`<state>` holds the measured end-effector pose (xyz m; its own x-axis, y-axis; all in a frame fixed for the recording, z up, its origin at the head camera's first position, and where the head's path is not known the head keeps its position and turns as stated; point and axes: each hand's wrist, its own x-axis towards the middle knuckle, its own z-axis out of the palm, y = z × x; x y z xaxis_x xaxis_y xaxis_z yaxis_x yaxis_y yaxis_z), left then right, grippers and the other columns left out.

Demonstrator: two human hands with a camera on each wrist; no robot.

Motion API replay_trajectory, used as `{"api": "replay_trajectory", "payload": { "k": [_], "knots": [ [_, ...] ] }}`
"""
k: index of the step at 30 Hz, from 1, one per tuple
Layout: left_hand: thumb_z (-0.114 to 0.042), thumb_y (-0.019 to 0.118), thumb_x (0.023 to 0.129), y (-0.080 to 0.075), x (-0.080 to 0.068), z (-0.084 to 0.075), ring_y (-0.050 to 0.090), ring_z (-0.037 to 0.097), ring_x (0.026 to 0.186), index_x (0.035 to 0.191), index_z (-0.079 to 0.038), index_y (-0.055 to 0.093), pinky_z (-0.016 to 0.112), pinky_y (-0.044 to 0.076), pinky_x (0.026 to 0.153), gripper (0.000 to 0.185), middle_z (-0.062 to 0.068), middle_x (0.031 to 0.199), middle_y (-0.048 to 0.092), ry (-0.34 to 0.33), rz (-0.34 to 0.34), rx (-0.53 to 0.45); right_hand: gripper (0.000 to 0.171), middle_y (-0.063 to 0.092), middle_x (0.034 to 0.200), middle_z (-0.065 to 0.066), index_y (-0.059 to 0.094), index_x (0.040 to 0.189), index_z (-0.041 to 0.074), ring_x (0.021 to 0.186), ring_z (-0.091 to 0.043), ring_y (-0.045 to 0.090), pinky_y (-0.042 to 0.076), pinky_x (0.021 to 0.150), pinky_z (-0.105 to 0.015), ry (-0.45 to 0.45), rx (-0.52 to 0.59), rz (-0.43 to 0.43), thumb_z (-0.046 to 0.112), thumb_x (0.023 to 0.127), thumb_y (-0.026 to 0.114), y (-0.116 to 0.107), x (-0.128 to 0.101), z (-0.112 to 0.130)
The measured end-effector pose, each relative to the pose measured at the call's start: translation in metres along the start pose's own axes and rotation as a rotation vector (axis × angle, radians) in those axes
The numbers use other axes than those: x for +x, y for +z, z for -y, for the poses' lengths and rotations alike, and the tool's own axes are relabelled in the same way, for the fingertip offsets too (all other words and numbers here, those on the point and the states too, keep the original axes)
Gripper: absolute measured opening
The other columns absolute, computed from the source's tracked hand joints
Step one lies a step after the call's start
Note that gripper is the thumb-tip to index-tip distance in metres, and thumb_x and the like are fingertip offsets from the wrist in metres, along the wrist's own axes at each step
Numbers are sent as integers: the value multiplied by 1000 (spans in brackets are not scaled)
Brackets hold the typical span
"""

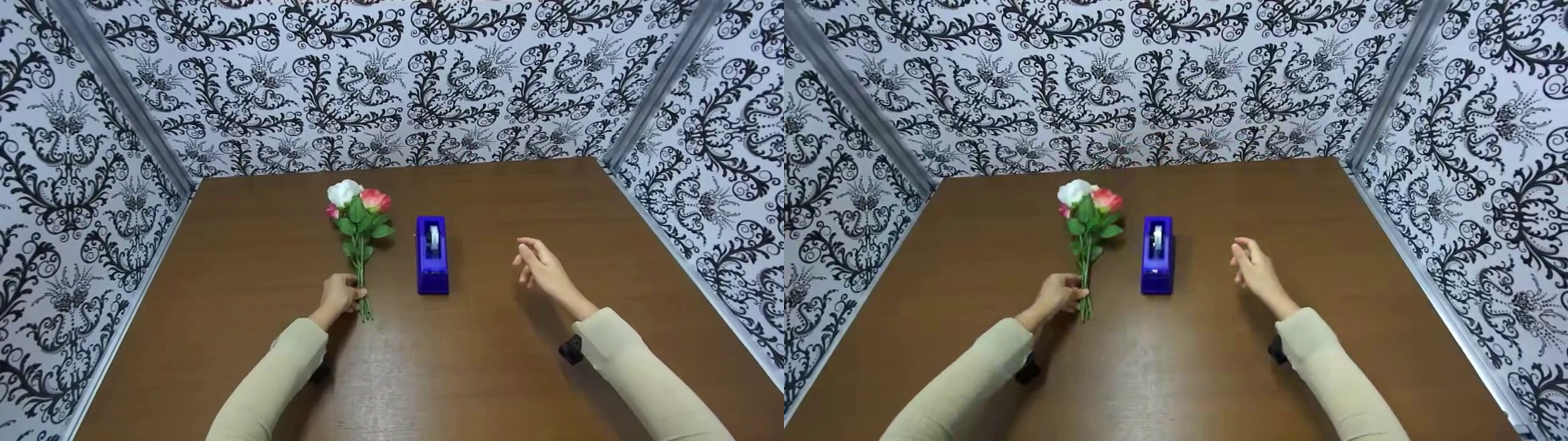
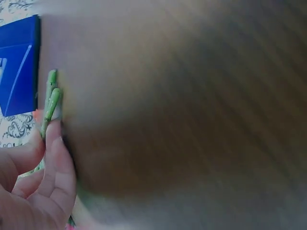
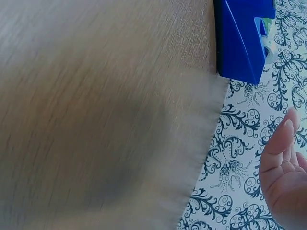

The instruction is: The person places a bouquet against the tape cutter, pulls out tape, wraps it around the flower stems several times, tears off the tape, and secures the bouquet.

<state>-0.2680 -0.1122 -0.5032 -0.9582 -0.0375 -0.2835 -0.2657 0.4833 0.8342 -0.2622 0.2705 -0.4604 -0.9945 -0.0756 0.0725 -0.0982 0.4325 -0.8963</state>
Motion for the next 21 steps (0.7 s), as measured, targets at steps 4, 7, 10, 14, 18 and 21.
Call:
{"api": "replay_trajectory", "payload": {
  "k": [4,7,10,14,18,21],
  "knots": [
    [-10,65,84,3,1,2,52,12,48,119,0,57,24,43,47,38,18,103,65,88,5,141,45,56,86,-11,39,130,-1,52,-12,54,48,47,-36,6,-8,1,32,99,38,2,0,-4],
    [-12,64,85,8,2,2,50,13,50,107,1,61,24,41,48,26,16,87,66,168,40,273,45,56,87,-13,40,130,0,52,-10,54,48,48,-39,19,-9,-1,32,98,38,1,-1,-6],
    [-15,62,87,10,2,2,61,22,68,109,3,60,31,49,60,29,19,92,65,223,58,380,46,56,88,-14,38,130,-1,52,-9,54,48,48,-37,22,-1,1,33,98,39,2,-1,-9],
    [-21,59,88,8,-2,3,61,32,94,123,5,52,41,49,79,44,23,108,61,265,55,440,48,55,92,-16,36,132,-1,54,-13,55,48,48,-35,17,-19,-3,34,98,39,1,-2,-14],
    [-28,54,91,-1,-7,8,60,26,67,119,5,54,40,49,73,44,18,79,64,325,31,391,47,55,100,-23,37,131,-1,68,-29,60,50,56,-37,-10,-120,-26,33,98,39,-3,-1,-25],
    [-33,53,91,-16,-9,12,60,26,68,116,3,56,42,49,76,43,16,77,64,369,-81,350,49,53,109,-27,39,130,-4,92,-40,56,47,76,-45,-57,-245,-65,32,97,42,-9,1,-39]
  ]
}}
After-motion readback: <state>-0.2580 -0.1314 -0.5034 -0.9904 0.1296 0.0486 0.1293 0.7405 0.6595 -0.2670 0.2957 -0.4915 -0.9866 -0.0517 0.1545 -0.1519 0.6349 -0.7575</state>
